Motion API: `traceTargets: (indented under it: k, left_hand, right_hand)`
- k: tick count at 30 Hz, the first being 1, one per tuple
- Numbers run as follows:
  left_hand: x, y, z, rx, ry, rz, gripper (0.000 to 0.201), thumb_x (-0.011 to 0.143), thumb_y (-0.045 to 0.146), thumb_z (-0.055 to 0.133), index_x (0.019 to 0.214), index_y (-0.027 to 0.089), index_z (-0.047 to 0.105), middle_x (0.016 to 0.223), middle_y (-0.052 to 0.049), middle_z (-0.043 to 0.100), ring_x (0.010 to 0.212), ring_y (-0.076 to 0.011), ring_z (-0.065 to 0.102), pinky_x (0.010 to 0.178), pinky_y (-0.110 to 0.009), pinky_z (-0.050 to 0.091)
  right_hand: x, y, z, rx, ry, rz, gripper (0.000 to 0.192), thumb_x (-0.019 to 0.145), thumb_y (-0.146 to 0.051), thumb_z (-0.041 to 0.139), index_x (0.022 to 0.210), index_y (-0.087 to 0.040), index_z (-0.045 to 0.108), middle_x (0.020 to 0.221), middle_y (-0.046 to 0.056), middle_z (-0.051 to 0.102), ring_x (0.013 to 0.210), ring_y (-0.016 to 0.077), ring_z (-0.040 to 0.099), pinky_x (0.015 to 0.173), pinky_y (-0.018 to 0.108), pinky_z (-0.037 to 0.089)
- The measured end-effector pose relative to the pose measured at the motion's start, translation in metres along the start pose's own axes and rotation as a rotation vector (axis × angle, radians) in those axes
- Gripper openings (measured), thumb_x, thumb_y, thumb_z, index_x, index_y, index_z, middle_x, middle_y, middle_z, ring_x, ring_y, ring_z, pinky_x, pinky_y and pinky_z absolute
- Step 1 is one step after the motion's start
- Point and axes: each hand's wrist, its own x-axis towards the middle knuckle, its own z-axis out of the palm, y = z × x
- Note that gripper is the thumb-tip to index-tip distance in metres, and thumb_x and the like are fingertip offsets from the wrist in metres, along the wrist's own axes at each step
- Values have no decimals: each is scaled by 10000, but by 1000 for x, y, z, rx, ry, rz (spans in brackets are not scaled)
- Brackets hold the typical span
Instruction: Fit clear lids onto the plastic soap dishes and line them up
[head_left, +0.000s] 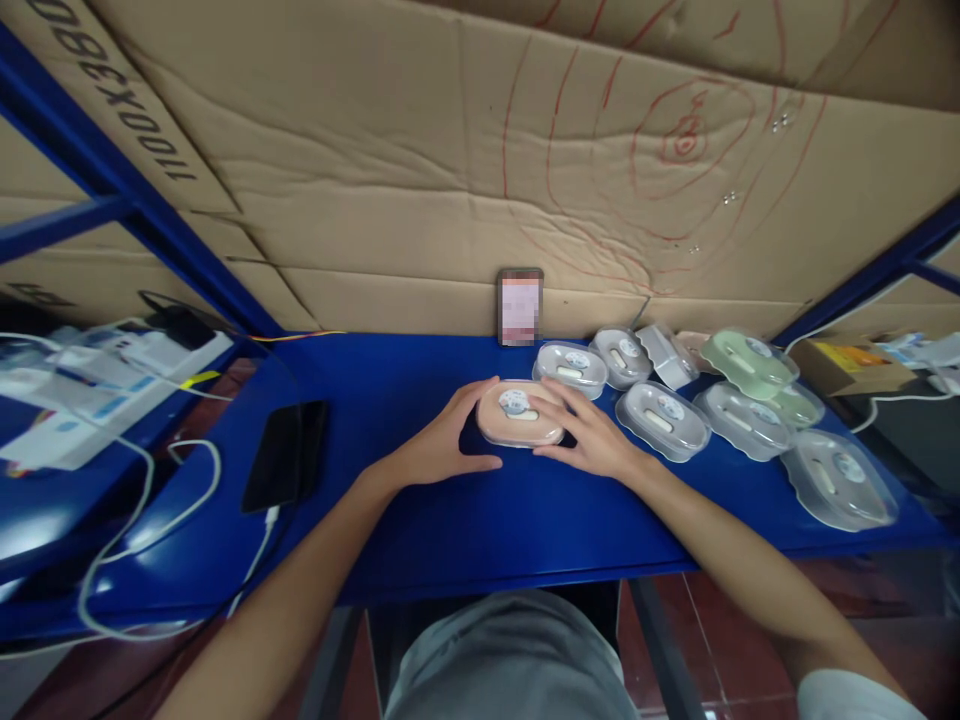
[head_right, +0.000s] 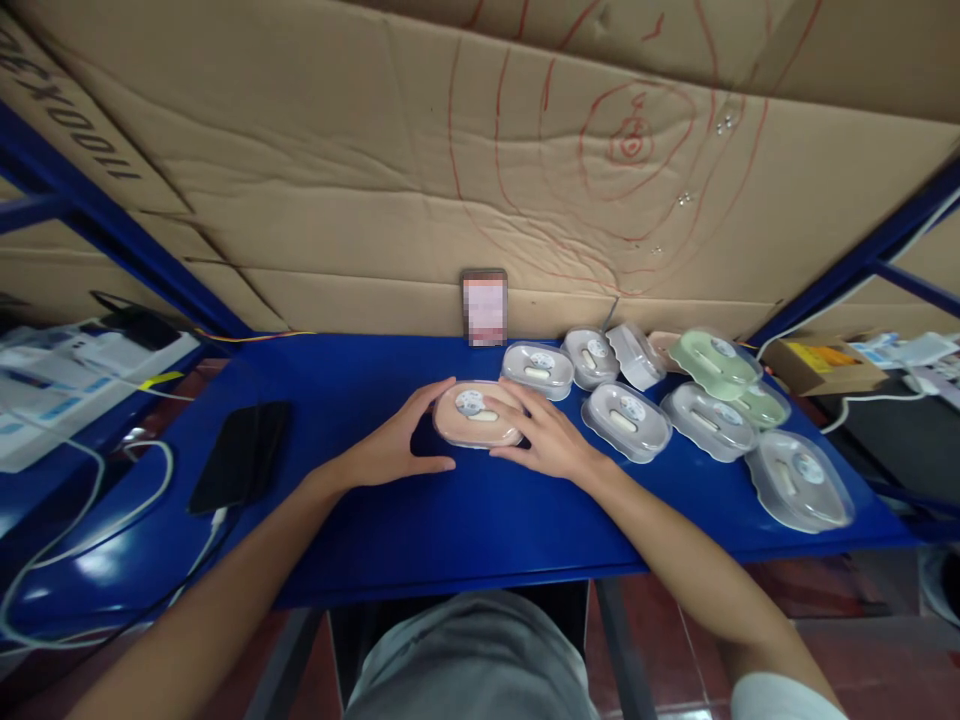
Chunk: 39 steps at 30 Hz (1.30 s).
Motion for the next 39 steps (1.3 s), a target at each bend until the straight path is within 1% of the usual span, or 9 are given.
traceTargets:
  k: [5,10,15,17,19,21,27,35,39]
  left_hand:
    - [1,3,3,-27,73,-41,1088,848,592,847,1705,315,235,1759,-135,329,1617,-375,345,1334,-583,290]
    - [2,-1,0,-92,60,-60,1018,821,598,866,1652,300,359,1693,-146,444,1522,-361,498,1269,-563,409]
    - [-4,-6,-17,35,0,-55,1178,814,577,881,1720,300,181,1688,-171,428,1523,-342,494,1271,-544,402]
    - [-6,-8,-26,103,-34,-44,1050,829,593,859,1684,302,324,1657,-148,468,1516,-340,498,1276,-523,398]
    - [-8,-8,-35,180,-72,-69,778,850,620,819,1528,319,583,1579,-104,541,1465,-336,547,1255,-498,428]
    - [-9,-7,-42,255,-74,-143,592,868,649,777,1371,341,718,1503,-69,585,1387,-328,610,1192,-477,496]
    - [-10,-9,-46,400,72,-262,526,882,699,721,1312,398,752,1449,-20,605,1281,-303,669,1038,-417,587]
    - [-5,-18,-46,272,240,-226,497,928,685,625,1173,284,790,1401,-69,650,1248,-290,674,1077,-436,552]
    - [-3,-26,-45,338,348,-198,485,979,655,566,1131,243,770,1320,-91,660,1247,-289,660,1054,-419,569]
  right_hand:
    - [-1,-4,-3,132,15,30,796,996,-519,719,1689,-319,382,1758,136,325,1602,338,391,1292,561,396]
    - [-1,-5,1,175,43,76,663,1042,-506,644,1650,-322,454,1657,133,494,1527,326,500,1245,568,448]
    - [-2,-4,9,-5,60,172,614,1056,-536,604,1606,-278,517,1638,151,526,1483,348,544,1202,595,478]
    - [-2,-2,12,-63,63,207,609,1055,-554,597,1583,-256,544,1604,162,565,1463,361,564,1185,605,491]
    - [-2,-1,15,-94,80,240,592,1057,-558,589,1560,-246,567,1550,162,618,1437,362,590,1177,608,496]
    - [0,0,15,-99,100,272,556,1060,-536,585,1531,-242,584,1509,149,654,1408,352,615,1169,595,505]
    - [3,-2,6,-125,98,303,519,959,-418,680,1427,-209,599,1458,141,682,1380,365,620,1150,597,500]
    - [4,-4,3,-110,59,248,514,977,-433,659,1436,-218,576,1442,136,689,1352,355,638,1131,566,505]
    - [3,-4,-2,-104,42,212,455,1052,-490,591,1421,-224,606,1398,121,721,1305,331,672,1122,545,516]
